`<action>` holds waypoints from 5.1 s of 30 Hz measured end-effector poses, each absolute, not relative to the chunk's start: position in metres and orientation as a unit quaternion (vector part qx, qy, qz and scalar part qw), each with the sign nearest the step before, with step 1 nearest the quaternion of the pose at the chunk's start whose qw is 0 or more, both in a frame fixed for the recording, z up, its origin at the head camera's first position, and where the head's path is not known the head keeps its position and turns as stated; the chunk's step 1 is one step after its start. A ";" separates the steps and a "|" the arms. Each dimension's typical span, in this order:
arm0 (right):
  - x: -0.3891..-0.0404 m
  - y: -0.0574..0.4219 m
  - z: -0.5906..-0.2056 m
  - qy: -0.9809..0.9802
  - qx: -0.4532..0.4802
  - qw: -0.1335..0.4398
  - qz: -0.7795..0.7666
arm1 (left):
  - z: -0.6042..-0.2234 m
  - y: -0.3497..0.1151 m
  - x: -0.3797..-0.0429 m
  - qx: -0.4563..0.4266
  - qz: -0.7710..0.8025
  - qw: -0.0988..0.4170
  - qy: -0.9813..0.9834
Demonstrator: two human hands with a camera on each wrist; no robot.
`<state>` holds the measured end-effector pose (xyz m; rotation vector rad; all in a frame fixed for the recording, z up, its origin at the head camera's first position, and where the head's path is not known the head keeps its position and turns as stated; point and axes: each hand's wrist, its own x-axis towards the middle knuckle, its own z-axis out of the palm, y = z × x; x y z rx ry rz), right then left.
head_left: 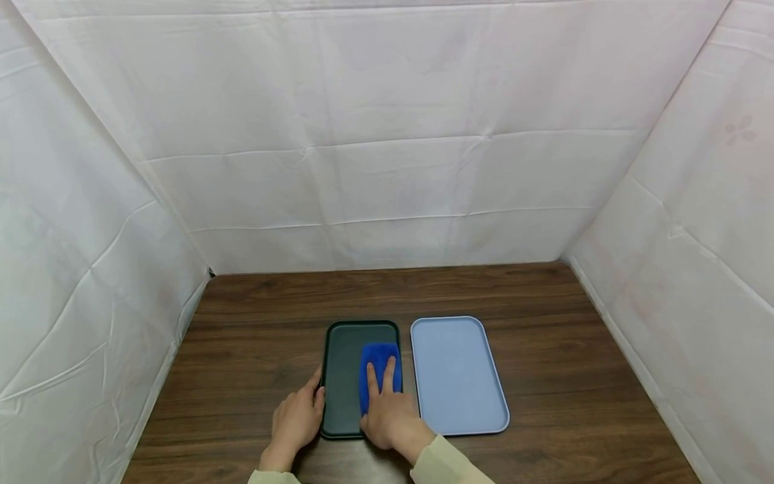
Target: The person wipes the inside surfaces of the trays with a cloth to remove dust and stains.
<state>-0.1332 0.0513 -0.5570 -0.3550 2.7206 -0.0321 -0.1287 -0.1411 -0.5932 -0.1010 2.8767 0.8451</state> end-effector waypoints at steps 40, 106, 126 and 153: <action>-0.119 0.041 -0.568 0.977 -0.123 0.168 -0.047 | -0.591 -0.143 -0.129 -0.022 0.279 0.057 0.958; -0.123 0.004 -0.571 0.971 -0.141 0.183 -0.053 | -0.590 -0.140 -0.128 -0.022 0.292 0.084 0.953; -0.124 -0.004 -0.568 0.972 -0.145 0.185 -0.025 | -0.591 -0.141 -0.128 -0.020 0.296 0.083 0.952; -0.125 -0.012 -0.566 0.968 -0.160 0.191 -0.014 | -0.589 -0.142 -0.128 -0.019 0.299 0.090 0.950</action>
